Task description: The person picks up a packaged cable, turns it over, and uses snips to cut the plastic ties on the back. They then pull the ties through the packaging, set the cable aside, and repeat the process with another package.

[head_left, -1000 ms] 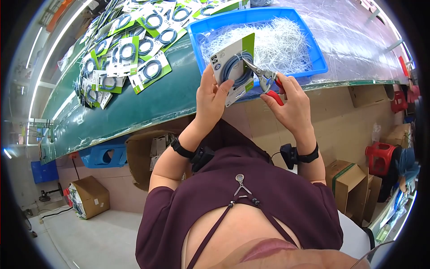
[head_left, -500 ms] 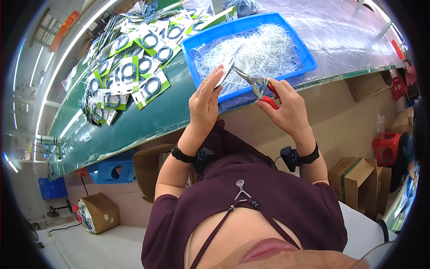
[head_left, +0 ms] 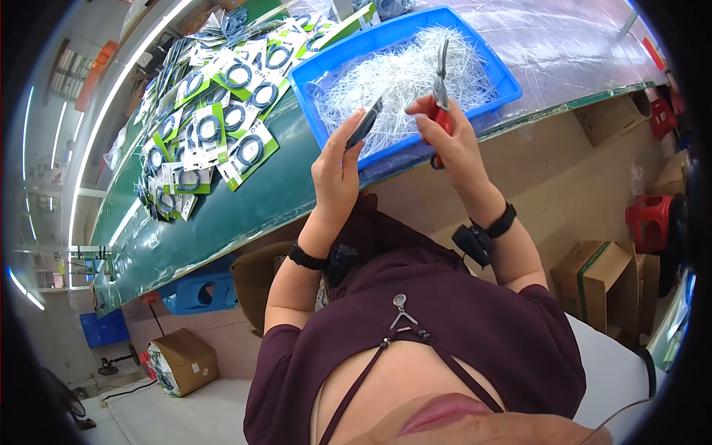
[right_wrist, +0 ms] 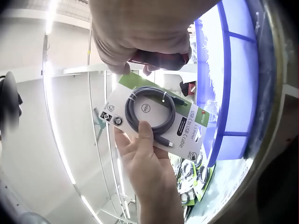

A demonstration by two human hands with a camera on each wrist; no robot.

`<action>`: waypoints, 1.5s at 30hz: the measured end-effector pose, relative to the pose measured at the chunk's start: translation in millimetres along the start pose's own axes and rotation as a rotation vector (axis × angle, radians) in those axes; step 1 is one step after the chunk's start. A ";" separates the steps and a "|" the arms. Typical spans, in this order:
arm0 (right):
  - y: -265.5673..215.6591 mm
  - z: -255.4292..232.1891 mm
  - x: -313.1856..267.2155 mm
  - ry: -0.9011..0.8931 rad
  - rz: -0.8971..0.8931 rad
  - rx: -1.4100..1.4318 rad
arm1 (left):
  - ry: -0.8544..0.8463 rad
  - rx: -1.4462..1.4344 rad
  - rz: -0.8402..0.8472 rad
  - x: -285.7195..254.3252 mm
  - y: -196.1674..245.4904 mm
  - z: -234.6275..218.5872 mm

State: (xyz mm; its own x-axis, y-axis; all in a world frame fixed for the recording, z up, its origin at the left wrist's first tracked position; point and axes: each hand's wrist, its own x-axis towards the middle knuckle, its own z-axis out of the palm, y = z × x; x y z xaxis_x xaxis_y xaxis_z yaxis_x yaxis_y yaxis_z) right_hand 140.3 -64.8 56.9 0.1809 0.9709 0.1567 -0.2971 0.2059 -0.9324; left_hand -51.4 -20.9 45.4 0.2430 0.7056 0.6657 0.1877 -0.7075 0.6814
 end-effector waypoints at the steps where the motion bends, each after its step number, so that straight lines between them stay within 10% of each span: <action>1: 0.5 7.2 6.2 0.022 -0.055 0.002 | -0.033 0.032 0.065 2.6 1.4 1.3; 10: 21.3 20.9 27.4 0.131 0.070 0.013 | -0.153 0.610 0.413 5.9 -3.6 0.4; 27: 18.2 31.6 31.2 0.085 0.217 0.299 | -0.164 0.594 0.509 6.8 -9.9 -14.3; 31: 21.8 25.7 34.2 -0.020 0.223 0.176 | -0.166 0.465 0.438 3.6 -9.4 -13.0; 34: 17.3 23.0 39.4 0.007 0.184 -0.162 | -0.120 0.052 -0.123 0.5 -3.8 -13.3; 38: 7.4 27.1 36.8 0.082 0.072 -0.044 | -0.044 -0.271 -0.323 12.5 -3.4 -20.9; 45: 7.0 21.2 39.5 -0.027 -0.492 -0.302 | -0.113 -0.207 -0.317 24.3 5.1 -24.6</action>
State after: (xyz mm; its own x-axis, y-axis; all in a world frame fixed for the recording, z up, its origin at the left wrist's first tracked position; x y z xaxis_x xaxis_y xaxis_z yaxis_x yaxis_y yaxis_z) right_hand 125.4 -22.4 63.5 0.2047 0.7735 0.5998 0.0973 0.5937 -0.7988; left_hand -68.0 -6.4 72.6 0.3091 0.8706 0.3828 0.0767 -0.4240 0.9024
